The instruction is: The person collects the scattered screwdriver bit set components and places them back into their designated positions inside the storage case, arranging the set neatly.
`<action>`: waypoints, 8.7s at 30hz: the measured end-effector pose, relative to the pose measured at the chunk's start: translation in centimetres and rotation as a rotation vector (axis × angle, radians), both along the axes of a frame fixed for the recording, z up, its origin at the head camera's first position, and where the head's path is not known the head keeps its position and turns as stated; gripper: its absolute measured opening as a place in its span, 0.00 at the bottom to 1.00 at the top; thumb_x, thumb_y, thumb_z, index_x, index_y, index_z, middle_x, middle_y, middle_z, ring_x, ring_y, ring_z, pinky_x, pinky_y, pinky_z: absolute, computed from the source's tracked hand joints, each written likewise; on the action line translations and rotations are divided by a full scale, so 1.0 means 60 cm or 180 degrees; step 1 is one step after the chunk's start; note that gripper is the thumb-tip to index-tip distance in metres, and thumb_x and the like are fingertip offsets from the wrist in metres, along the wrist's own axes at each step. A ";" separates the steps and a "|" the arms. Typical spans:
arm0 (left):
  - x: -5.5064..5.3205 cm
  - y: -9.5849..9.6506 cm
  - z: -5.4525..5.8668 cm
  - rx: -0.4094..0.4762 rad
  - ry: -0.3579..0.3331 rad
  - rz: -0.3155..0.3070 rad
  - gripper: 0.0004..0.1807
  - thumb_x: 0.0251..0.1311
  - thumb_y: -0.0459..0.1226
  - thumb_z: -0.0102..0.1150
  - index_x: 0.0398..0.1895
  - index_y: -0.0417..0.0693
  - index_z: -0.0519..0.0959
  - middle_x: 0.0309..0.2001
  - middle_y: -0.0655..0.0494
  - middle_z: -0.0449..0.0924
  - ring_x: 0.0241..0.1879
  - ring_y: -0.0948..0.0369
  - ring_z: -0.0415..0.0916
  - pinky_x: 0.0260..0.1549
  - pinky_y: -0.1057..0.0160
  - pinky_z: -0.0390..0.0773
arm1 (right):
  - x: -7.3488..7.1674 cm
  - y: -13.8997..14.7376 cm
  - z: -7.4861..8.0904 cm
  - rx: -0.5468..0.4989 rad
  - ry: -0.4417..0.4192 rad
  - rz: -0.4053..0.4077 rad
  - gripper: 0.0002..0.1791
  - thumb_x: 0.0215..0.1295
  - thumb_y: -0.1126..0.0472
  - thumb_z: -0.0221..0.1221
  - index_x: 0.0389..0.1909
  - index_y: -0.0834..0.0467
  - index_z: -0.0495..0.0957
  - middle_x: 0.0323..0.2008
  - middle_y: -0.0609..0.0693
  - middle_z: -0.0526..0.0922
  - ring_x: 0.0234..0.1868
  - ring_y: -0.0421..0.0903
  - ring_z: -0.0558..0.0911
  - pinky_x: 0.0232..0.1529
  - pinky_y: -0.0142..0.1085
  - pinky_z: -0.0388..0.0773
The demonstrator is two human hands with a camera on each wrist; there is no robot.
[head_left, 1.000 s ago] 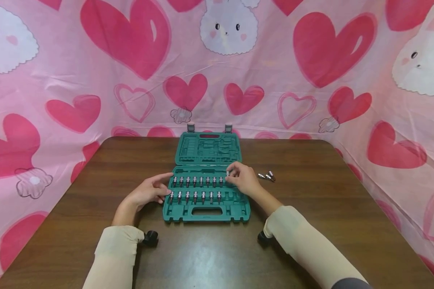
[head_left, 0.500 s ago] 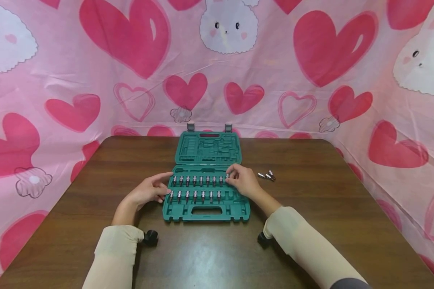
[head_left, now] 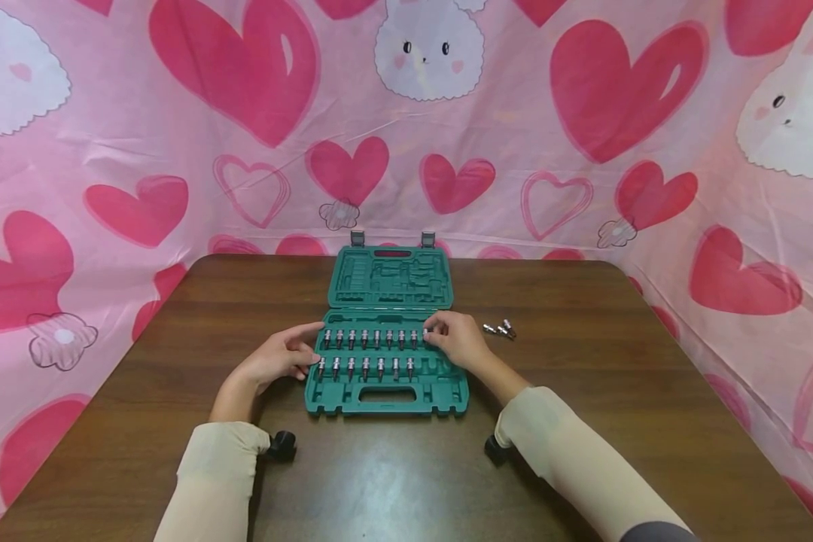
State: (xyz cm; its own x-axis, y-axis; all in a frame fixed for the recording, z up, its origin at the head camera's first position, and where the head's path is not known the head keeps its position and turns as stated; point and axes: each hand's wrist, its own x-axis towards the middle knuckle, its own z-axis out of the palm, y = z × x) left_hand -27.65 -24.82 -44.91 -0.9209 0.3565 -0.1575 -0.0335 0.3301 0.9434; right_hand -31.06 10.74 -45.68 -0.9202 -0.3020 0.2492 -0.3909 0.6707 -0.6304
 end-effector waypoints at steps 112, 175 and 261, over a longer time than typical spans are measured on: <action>0.003 0.004 -0.005 -0.0056 -0.0054 0.0148 0.35 0.64 0.33 0.60 0.73 0.48 0.61 0.36 0.45 0.80 0.31 0.53 0.76 0.32 0.60 0.81 | -0.036 0.217 -0.006 0.0364 0.0016 -0.0384 0.20 0.55 0.60 0.70 0.49 0.59 0.81 0.28 0.50 0.74 0.31 0.49 0.72 0.33 0.42 0.67; 0.007 0.004 0.003 -0.0024 -0.0014 0.0084 0.36 0.64 0.34 0.60 0.74 0.45 0.58 0.37 0.44 0.81 0.32 0.53 0.76 0.31 0.59 0.81 | -0.029 0.244 -0.003 0.0272 -0.0434 -0.0356 0.14 0.55 0.66 0.67 0.41 0.66 0.79 0.23 0.49 0.77 0.25 0.44 0.73 0.28 0.37 0.69; 0.009 -0.002 -0.005 -0.0069 -0.0038 0.0126 0.36 0.64 0.33 0.60 0.74 0.46 0.59 0.36 0.45 0.81 0.31 0.53 0.76 0.32 0.58 0.81 | 0.028 0.024 0.001 -0.0244 0.0094 -0.0129 0.12 0.57 0.63 0.69 0.39 0.55 0.77 0.26 0.45 0.75 0.29 0.45 0.73 0.31 0.39 0.72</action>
State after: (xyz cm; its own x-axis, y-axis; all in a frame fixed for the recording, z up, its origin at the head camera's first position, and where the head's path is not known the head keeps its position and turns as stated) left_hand -27.09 -24.97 -45.20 -0.9323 0.3163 -0.1757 -0.0580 0.3487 0.9354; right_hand -29.35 12.16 -45.64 -0.9231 -0.2436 0.2975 -0.3836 0.6365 -0.6691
